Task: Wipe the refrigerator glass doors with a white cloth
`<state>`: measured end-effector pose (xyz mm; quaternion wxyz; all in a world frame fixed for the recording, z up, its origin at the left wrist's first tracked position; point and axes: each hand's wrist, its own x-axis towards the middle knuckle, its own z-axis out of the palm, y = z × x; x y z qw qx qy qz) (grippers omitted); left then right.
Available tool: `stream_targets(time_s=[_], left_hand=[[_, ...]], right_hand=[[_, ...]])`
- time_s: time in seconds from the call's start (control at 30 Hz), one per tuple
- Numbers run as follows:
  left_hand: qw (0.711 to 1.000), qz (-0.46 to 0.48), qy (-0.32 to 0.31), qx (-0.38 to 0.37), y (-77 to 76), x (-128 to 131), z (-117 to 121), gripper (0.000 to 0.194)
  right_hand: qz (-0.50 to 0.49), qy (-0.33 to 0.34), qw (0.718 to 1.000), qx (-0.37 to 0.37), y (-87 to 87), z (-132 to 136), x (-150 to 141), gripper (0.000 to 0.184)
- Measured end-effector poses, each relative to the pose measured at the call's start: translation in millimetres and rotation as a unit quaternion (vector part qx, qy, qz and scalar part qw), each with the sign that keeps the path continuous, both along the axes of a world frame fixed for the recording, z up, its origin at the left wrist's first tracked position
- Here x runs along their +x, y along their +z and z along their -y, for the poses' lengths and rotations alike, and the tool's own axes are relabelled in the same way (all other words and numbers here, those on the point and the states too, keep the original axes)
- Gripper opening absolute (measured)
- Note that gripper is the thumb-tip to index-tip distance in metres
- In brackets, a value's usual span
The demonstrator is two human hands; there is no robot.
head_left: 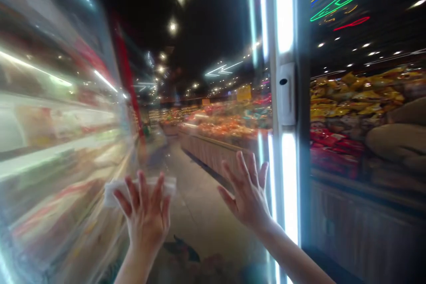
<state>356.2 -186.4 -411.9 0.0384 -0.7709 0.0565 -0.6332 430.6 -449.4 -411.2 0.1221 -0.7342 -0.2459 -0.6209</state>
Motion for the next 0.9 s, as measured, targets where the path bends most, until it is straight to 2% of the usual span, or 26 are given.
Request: stream_targets(time_s=[0.07, 0.1, 0.13, 0.27, 0.33, 0.47, 0.53, 0.6, 0.67, 0.7, 0.73, 0.83, 0.9], left_hand=[[1.0, 0.02, 0.007, -0.015, 26.0, 5.7, 5.7, 0.079], [1.0, 0.022, 0.01, -0.016, 29.2, 6.6, 8.0, 0.079], [1.0, 0.02, 0.009, -0.008, 25.4, 6.2, 9.7, 0.079], [0.999, -0.012, -0.015, 0.042, -15.5, -1.0, 6.9, 0.08], [0.999, -0.018, -0.016, 0.044, -15.6, -2.5, 0.4, 0.083], [1.0, 0.006, 0.017, -0.006, 12.3, -3.2, -10.9, 0.081], [1.0, -0.011, 0.012, -0.018, 4.2, -7.2, -13.4, 0.081], [0.999, -0.044, -0.005, -0.004, -19.9, -14.8, -18.4, 0.082], [0.998, -0.06, -0.012, 0.003, -40.5, -23.0, -31.8, 0.084], [0.998, -0.059, -0.009, -0.002, -43.7, -26.4, -42.4, 0.084], [0.999, -0.052, -0.002, -0.015, -41.4, -29.1, -55.1, 0.084], [0.996, -0.028, 0.026, -0.078, -16.5, -34.9, -95.6, 0.079], [0.993, -0.024, 0.039, -0.111, -9.8, -39.5, -114.1, 0.074]], right_hand=[[0.002, 0.003, 1.0, 0.016, 12.2, 2.0, 1.8, 0.081], [-0.001, 0.006, 1.0, 0.017, 13.0, 1.8, 1.8, 0.08], [-0.004, 0.011, 1.0, 0.017, 9.7, 0.8, 1.4, 0.08], [-0.014, 0.019, 1.0, -0.004, -20.2, -5.4, -1.1, 0.078], [-0.017, 0.018, 1.0, -0.01, -27.7, -7.9, -1.8, 0.079], [-0.032, 0.02, 0.999, 0.008, -28.9, -12.2, -6.1, 0.081], [-0.045, 0.019, 0.999, 0.015, -34.6, -14.9, -9.2, 0.082], [-0.055, 0.017, 0.998, 0.012, -42.3, -18.0, -10.9, 0.082], [-0.05, 0.015, 0.999, 0.009, -45.1, -21.8, -10.1, 0.082], [-0.045, 0.013, 0.999, 0.008, -43.5, -24.2, -8.9, 0.082], [-0.039, 0.012, 0.999, 0.01, -40.1, -27.1, -7.6, 0.082], [-0.029, 0.007, 0.999, 0.025, -29.0, -37.7, -6.5, 0.083], [-0.033, 0.002, 0.999, 0.031, -30.0, -45.3, -10.2, 0.084]])
